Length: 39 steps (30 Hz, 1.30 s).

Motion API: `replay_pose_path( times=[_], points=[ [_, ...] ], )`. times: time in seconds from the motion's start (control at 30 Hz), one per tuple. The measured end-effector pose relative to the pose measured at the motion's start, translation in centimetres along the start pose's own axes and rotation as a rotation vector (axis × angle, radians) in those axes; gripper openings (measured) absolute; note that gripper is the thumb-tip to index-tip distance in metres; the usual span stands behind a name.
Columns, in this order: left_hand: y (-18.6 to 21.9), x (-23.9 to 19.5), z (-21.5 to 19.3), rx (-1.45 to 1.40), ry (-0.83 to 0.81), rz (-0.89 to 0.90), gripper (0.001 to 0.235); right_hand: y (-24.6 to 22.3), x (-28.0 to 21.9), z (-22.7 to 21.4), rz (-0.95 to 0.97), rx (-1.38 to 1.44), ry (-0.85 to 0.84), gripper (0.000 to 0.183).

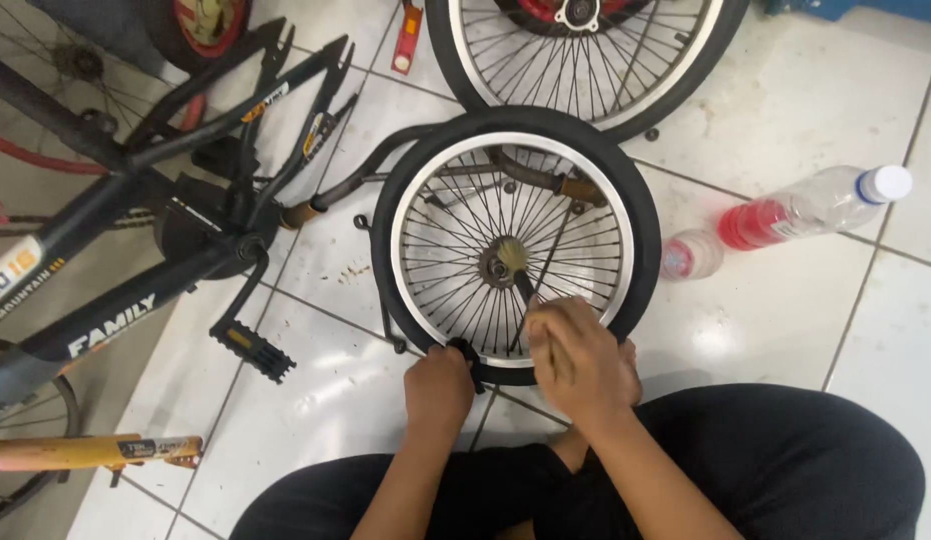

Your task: Cleaning a bicycle wheel hub and rim using a brush and a cloth

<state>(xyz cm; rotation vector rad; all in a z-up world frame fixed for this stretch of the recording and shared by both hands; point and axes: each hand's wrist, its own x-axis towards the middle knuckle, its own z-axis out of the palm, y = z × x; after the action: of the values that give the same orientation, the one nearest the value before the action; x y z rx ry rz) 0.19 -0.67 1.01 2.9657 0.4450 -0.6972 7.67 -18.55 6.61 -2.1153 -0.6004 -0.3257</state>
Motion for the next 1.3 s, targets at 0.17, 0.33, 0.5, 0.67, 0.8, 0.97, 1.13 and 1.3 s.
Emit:
replay_pose_path(
  times=[0.17,0.33,0.5,0.67,0.8,0.97,1.13,1.3],
  points=[
    [-0.1,0.1,0.6,-0.016,-0.014,-0.006,0.031,-4.3,0.9,-1.9,-0.056,-0.029,0.064,0.020],
    [0.0,-0.4,-0.4,-0.062,-0.023,-0.007,0.030,-1.7,-0.1,-2.0,-0.048,0.106,0.134,0.032],
    [-0.4,0.6,0.7,-0.044,0.017,0.033,0.026,0.4,-1.0,0.8,-0.222,-0.167,0.079,0.014],
    [-0.3,0.2,-0.2,-0.059,0.020,0.040,0.022,-1.0,-1.3,-0.1,-0.252,-0.155,0.093,0.019],
    [-0.2,-0.2,-0.4,-0.015,0.021,0.046,0.019,-2.1,-0.1,-1.3,-0.231,-0.061,0.160,0.024],
    [-0.1,-0.9,-1.5,-0.039,0.034,0.049,0.020,-1.2,-2.5,0.6,-0.227,-0.246,0.087,0.017],
    [-0.1,-0.6,-1.2,-0.027,0.026,0.033,0.021,-0.2,-3.1,0.4,-0.217,-0.232,0.078,0.015],
    [-0.4,0.0,0.6,-0.025,0.065,0.041,0.020,-0.7,-2.7,0.9,-0.163,-0.355,0.121,0.014]
  ],
)
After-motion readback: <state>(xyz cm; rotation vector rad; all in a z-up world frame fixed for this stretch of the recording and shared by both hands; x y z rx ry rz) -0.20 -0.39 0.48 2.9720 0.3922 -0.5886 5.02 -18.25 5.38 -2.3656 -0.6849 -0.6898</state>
